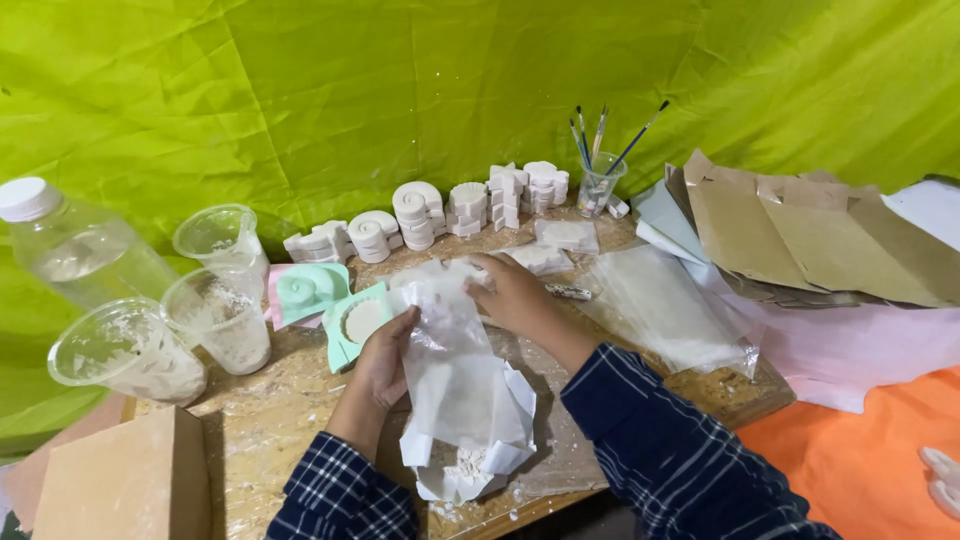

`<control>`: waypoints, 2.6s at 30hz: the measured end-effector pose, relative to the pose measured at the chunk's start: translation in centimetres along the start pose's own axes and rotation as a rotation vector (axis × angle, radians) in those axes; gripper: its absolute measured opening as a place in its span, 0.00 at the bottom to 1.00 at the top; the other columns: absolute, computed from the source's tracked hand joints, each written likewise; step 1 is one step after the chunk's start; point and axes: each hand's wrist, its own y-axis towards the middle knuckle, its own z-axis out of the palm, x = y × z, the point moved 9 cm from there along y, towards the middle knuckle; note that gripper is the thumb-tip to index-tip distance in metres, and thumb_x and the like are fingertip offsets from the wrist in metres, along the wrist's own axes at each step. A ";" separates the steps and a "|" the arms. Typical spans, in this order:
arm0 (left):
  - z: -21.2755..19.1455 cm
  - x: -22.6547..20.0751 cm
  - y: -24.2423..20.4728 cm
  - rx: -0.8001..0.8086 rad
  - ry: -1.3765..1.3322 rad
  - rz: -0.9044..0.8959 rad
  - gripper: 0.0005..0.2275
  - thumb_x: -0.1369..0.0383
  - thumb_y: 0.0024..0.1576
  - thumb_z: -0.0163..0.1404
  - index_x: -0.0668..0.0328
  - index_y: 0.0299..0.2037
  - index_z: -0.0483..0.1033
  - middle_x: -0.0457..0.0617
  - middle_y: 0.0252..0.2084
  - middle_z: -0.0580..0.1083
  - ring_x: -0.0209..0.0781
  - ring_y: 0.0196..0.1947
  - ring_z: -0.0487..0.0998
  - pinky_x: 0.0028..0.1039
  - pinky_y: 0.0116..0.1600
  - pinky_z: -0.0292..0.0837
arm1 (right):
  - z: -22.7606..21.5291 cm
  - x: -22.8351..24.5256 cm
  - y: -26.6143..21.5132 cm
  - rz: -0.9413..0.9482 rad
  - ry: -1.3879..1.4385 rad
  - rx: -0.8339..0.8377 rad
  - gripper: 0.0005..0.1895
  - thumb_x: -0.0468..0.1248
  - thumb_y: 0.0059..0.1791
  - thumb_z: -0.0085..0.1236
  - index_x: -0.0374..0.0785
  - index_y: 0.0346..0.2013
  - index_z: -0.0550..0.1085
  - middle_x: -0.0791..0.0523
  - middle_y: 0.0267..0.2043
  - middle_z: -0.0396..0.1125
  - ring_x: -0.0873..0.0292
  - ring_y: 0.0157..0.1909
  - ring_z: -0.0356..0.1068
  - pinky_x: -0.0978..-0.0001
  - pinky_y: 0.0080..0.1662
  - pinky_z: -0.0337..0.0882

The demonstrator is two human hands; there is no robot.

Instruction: The person places small plaster figures into plastic bags and assembles a cardboard box.

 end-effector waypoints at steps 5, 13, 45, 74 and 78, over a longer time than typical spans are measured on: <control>4.8 -2.1 -5.2 -0.066 0.260 0.136 0.16 0.63 0.58 0.57 0.64 0.51 0.79 0.59 0.40 0.80 0.53 0.40 0.84 0.39 0.46 0.80 | 2.1 -3.4 -0.7 -0.010 0.624 0.064 0.35 0.37 0.48 0.64 0.40 0.68 0.62 0.48 0.48 0.63 0.60 0.46 0.68 0.69 0.48 0.74; 4.9 -3.9 -7.3 -0.325 0.860 0.406 0.21 0.61 0.51 0.66 0.56 0.54 0.81 0.59 0.48 0.81 0.56 0.57 0.78 0.39 0.57 0.75 | 1.6 -3.6 -1.9 -0.018 0.323 -0.142 0.14 0.35 0.50 0.61 0.46 0.50 0.80 0.49 0.37 0.76 0.57 0.28 0.76 0.67 0.34 0.77; 2.0 -10.4 -12.5 -0.579 0.429 0.708 0.20 0.76 0.65 0.40 0.59 0.69 0.56 0.62 0.47 0.72 0.47 0.44 0.72 0.35 0.48 0.68 | -1.5 -0.3 3.6 0.124 0.155 0.086 0.32 0.48 0.52 0.56 0.48 0.70 0.61 0.44 0.59 0.69 0.44 0.58 0.72 0.52 0.53 0.76; 3.7 -8.5 -10.6 -0.388 0.502 0.659 0.12 0.75 0.66 0.44 0.65 0.57 0.72 0.55 0.43 0.75 0.41 0.44 0.76 0.32 0.51 0.71 | -22.0 -31.4 -6.9 0.641 -0.757 -0.229 0.25 0.46 0.53 0.44 0.31 0.52 0.78 0.38 0.43 0.76 0.36 0.49 0.76 0.42 0.45 0.76; 2.6 -8.1 -9.5 -0.411 0.450 0.635 0.10 0.70 0.64 0.47 0.57 0.53 0.75 0.49 0.44 0.79 0.37 0.44 0.79 0.25 0.49 0.74 | -26.7 -26.0 -10.2 0.728 -0.945 -0.383 0.14 0.36 0.57 0.41 0.40 0.53 0.73 0.49 0.41 0.78 0.43 0.43 0.78 0.53 0.39 0.77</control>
